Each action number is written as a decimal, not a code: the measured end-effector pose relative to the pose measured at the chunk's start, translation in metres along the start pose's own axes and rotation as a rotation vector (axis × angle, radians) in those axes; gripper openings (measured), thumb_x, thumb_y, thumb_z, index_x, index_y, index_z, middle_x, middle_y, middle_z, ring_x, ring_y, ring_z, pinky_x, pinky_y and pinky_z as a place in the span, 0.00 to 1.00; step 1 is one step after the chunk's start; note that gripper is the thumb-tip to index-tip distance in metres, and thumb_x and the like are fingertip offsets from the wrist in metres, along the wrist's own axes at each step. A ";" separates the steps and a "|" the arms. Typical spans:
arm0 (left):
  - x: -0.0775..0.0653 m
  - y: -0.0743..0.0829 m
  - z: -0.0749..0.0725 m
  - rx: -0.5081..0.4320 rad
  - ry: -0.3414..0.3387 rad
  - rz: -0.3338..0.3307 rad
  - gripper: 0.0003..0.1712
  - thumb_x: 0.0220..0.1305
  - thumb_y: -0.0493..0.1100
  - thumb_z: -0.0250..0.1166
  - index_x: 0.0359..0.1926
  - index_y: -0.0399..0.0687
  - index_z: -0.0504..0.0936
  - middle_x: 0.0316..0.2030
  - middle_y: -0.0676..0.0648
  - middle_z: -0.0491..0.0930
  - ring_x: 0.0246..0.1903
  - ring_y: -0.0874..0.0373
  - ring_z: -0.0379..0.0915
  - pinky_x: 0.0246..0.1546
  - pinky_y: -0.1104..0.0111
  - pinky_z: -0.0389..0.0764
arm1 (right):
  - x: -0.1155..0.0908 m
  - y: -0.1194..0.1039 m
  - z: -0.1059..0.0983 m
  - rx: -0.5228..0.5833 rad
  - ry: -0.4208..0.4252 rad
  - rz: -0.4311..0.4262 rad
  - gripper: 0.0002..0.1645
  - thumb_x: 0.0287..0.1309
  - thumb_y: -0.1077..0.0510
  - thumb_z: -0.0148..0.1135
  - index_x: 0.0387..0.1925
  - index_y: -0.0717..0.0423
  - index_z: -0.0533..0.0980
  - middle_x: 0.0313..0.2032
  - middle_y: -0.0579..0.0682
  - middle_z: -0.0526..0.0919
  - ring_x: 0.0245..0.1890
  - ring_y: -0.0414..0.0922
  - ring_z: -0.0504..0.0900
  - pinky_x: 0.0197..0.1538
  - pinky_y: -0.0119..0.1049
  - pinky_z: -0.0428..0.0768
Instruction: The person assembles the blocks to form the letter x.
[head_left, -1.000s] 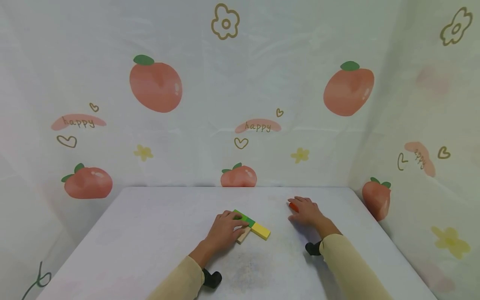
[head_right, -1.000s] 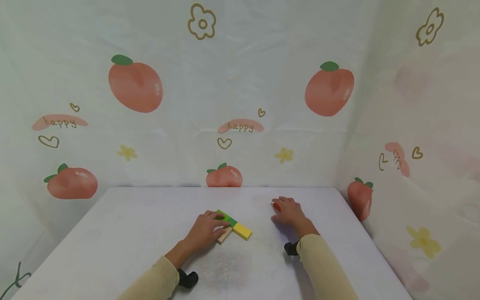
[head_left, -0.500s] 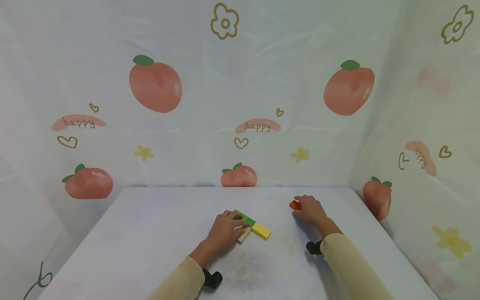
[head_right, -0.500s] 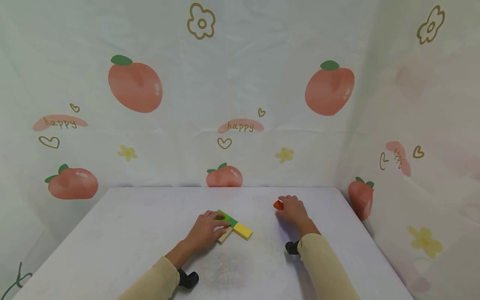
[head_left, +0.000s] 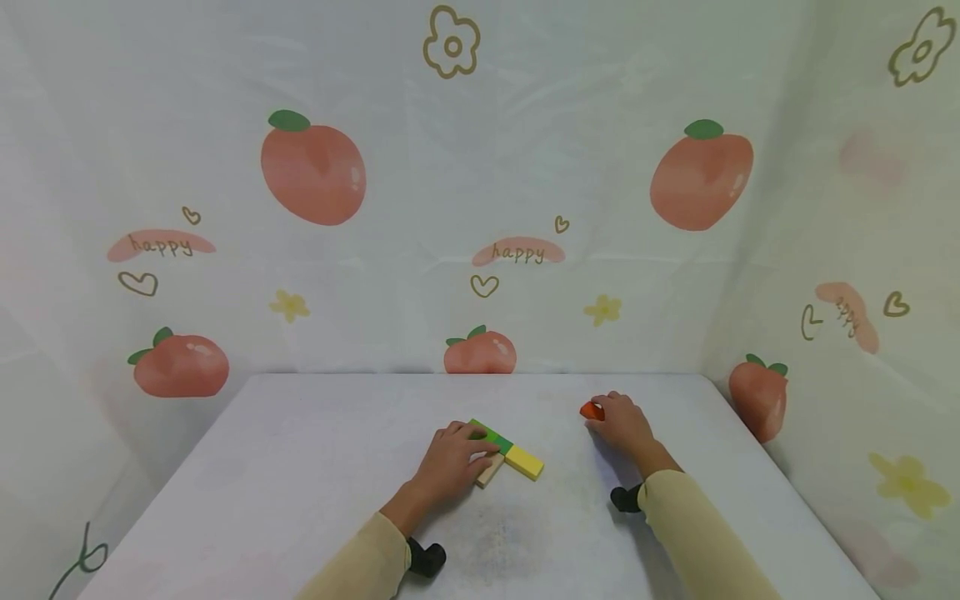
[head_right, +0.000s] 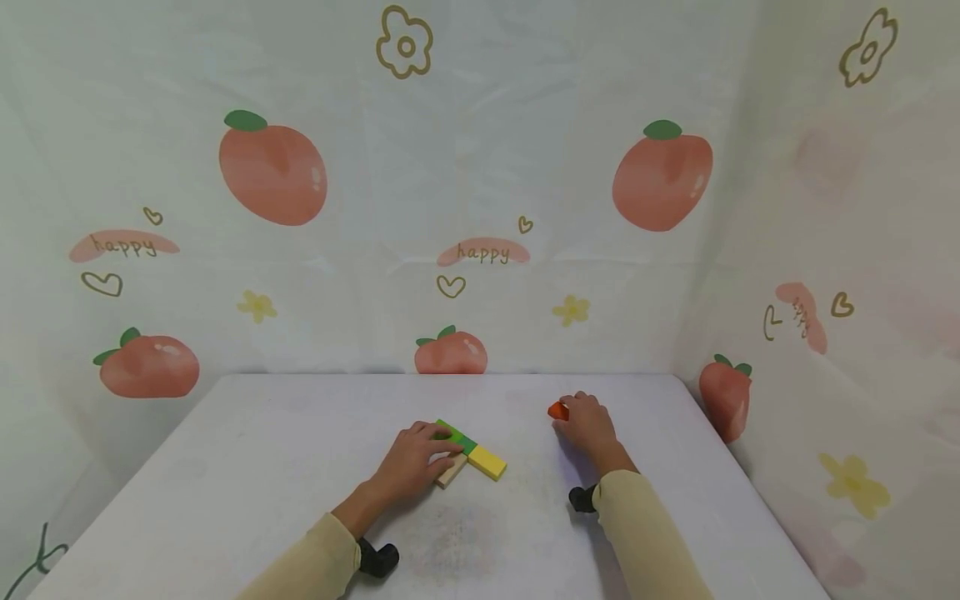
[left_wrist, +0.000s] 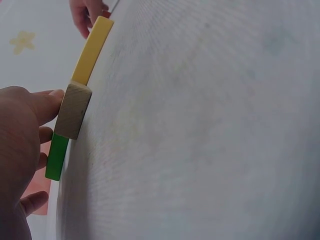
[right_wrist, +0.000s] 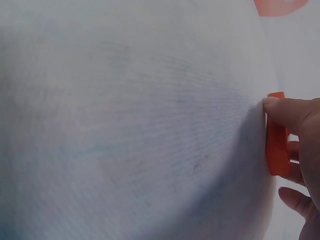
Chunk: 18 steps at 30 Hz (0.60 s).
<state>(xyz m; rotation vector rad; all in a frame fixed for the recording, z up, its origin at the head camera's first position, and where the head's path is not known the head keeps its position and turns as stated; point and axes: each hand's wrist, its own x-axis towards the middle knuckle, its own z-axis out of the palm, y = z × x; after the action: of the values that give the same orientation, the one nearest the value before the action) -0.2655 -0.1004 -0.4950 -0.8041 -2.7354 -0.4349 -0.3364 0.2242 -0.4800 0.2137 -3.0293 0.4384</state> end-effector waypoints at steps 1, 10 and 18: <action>0.000 0.000 0.000 0.002 0.004 0.003 0.14 0.66 0.52 0.64 0.51 0.64 0.86 0.52 0.54 0.77 0.53 0.55 0.68 0.49 0.57 0.70 | 0.000 0.000 0.000 -0.002 0.008 -0.006 0.28 0.55 0.52 0.71 0.54 0.62 0.77 0.38 0.56 0.77 0.38 0.53 0.74 0.45 0.48 0.76; 0.000 0.001 -0.001 0.014 -0.001 0.000 0.14 0.66 0.52 0.64 0.51 0.65 0.86 0.52 0.54 0.77 0.52 0.55 0.68 0.48 0.57 0.71 | 0.001 -0.001 0.000 -0.016 0.002 -0.018 0.26 0.55 0.54 0.71 0.54 0.61 0.78 0.38 0.54 0.77 0.38 0.52 0.73 0.45 0.48 0.75; 0.000 0.003 -0.003 0.022 0.004 0.009 0.14 0.66 0.52 0.64 0.51 0.64 0.86 0.51 0.53 0.78 0.52 0.54 0.68 0.48 0.57 0.71 | 0.001 -0.003 -0.006 -0.034 -0.012 -0.044 0.24 0.55 0.56 0.71 0.53 0.59 0.78 0.40 0.55 0.78 0.42 0.53 0.73 0.47 0.49 0.76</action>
<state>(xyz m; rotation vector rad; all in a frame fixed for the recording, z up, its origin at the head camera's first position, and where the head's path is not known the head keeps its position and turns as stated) -0.2634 -0.0990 -0.4912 -0.8089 -2.7263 -0.4034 -0.3364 0.2225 -0.4731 0.2809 -3.0342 0.3831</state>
